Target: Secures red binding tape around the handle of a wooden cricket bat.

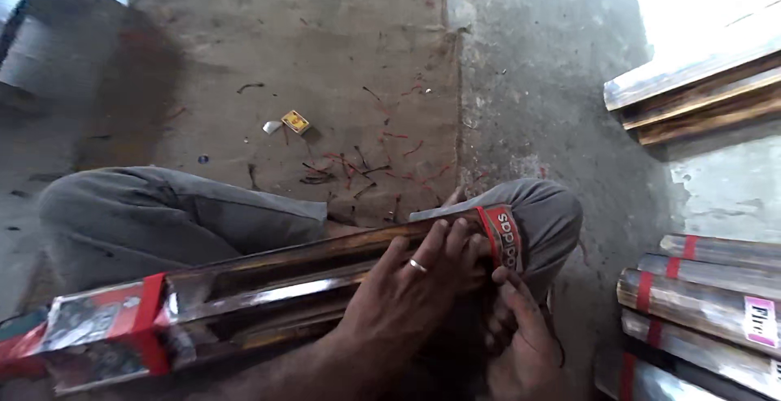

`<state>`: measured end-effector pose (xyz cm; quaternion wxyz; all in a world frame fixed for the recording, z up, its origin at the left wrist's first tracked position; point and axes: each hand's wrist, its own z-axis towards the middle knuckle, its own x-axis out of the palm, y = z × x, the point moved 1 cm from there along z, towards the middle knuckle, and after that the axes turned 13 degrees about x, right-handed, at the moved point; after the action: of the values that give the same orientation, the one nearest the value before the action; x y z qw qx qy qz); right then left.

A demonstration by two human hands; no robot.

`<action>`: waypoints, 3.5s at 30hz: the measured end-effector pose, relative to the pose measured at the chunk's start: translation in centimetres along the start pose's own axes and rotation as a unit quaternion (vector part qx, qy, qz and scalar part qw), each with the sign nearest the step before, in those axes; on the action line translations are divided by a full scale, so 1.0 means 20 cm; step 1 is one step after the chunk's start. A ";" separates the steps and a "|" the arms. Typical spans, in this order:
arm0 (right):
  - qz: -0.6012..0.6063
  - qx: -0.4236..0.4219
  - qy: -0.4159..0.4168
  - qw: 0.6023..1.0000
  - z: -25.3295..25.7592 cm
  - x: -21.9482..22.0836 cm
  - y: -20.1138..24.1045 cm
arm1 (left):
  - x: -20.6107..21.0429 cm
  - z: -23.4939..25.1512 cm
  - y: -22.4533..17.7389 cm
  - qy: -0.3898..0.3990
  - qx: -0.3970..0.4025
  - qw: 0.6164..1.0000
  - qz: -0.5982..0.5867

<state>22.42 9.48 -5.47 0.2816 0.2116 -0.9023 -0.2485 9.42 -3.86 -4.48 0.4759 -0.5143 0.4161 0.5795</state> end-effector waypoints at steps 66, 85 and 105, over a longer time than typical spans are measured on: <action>-0.002 -0.090 0.075 0.993 -0.08 -0.01 -0.02 | -0.25 0.12 0.35 0.288 -0.078 0.815 -0.497; -0.017 -0.006 0.015 1.000 0.06 0.05 0.04 | -0.02 0.02 0.07 0.026 -0.037 0.999 -0.013; 0.125 0.024 0.033 0.991 -0.02 -0.11 -0.22 | -0.06 0.09 0.12 0.106 -0.007 0.988 -0.114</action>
<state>25.41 7.12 -8.62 0.3352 0.1122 -0.9174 -0.1825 6.72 -2.64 -3.07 0.4888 -0.6203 0.3985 0.4664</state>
